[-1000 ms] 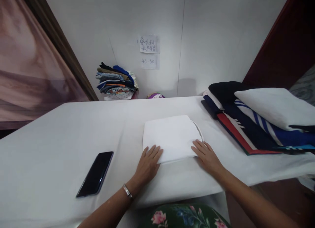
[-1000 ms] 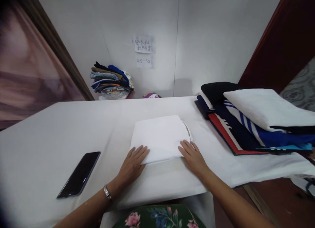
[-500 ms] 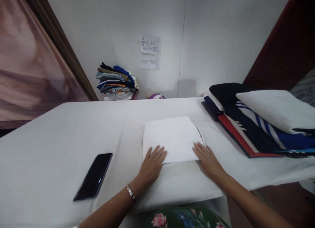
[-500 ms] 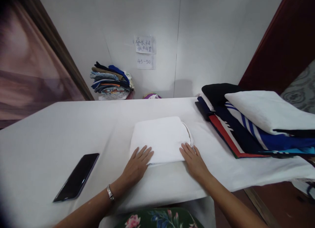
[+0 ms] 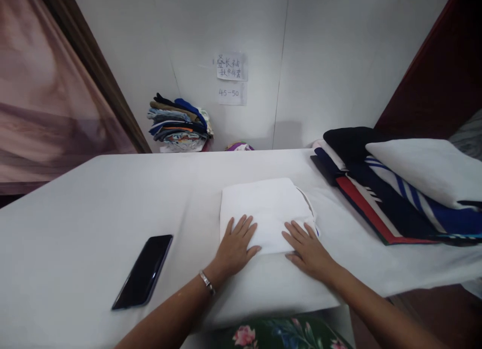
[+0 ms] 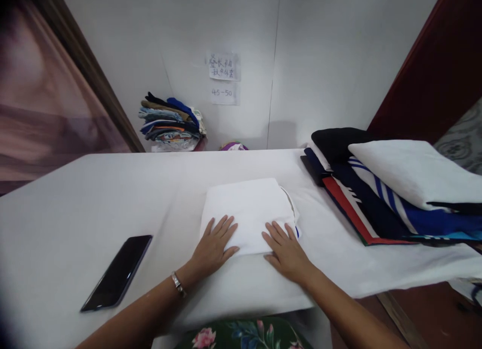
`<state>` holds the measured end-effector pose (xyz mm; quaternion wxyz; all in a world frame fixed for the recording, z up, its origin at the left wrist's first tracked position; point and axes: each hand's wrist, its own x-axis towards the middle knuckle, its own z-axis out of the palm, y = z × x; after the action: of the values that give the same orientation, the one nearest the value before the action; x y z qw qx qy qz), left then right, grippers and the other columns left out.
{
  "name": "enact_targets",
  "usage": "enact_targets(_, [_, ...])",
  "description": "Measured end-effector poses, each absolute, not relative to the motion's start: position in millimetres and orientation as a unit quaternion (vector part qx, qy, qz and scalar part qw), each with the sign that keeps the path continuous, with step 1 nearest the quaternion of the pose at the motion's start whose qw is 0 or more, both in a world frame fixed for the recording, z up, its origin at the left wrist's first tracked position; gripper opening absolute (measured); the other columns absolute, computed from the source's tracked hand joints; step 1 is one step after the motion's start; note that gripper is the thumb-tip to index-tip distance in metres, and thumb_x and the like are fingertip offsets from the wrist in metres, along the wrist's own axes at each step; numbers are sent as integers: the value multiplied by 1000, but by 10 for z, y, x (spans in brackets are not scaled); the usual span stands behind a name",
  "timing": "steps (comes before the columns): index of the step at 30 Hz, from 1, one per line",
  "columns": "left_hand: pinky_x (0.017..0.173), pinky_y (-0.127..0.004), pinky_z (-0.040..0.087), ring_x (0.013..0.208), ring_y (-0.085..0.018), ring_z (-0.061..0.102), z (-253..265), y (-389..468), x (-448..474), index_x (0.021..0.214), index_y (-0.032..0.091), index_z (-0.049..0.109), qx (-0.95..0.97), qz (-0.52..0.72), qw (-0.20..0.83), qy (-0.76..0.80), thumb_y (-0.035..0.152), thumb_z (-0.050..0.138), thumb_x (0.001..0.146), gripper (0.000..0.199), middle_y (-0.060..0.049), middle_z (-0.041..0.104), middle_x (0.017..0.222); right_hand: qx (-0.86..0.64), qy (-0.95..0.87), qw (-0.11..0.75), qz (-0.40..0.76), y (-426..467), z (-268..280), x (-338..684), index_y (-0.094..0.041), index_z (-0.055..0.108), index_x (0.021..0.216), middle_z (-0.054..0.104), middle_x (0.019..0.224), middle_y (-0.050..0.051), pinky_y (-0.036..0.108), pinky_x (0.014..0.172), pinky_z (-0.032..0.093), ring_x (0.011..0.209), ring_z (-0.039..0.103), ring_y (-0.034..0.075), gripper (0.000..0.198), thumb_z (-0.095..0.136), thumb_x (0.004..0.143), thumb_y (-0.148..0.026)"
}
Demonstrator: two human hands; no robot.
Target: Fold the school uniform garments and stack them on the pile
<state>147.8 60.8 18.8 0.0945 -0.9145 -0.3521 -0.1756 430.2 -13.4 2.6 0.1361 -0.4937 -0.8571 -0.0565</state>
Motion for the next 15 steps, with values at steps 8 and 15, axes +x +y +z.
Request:
enact_targets(8, [116,-52,21,139,-27,35,162,594,1493,136,21,49,-910,-184,91,-359,51,44,92,53,-8,47,145,-510,-832,218,-6,223,450,4316,-25,38,144,31,154,9,54,114,26,144,21,25,49,43,97,-39])
enact_targets(15, [115,-51,22,138,-27,36,165,600,1478,135,20,50,-911,-182,91,-358,52,42,93,53,-8,46,146,-622,-763,172,41,1469,668,4153,-18,42,142,31,154,14,54,113,23,144,20,30,53,45,95,-42])
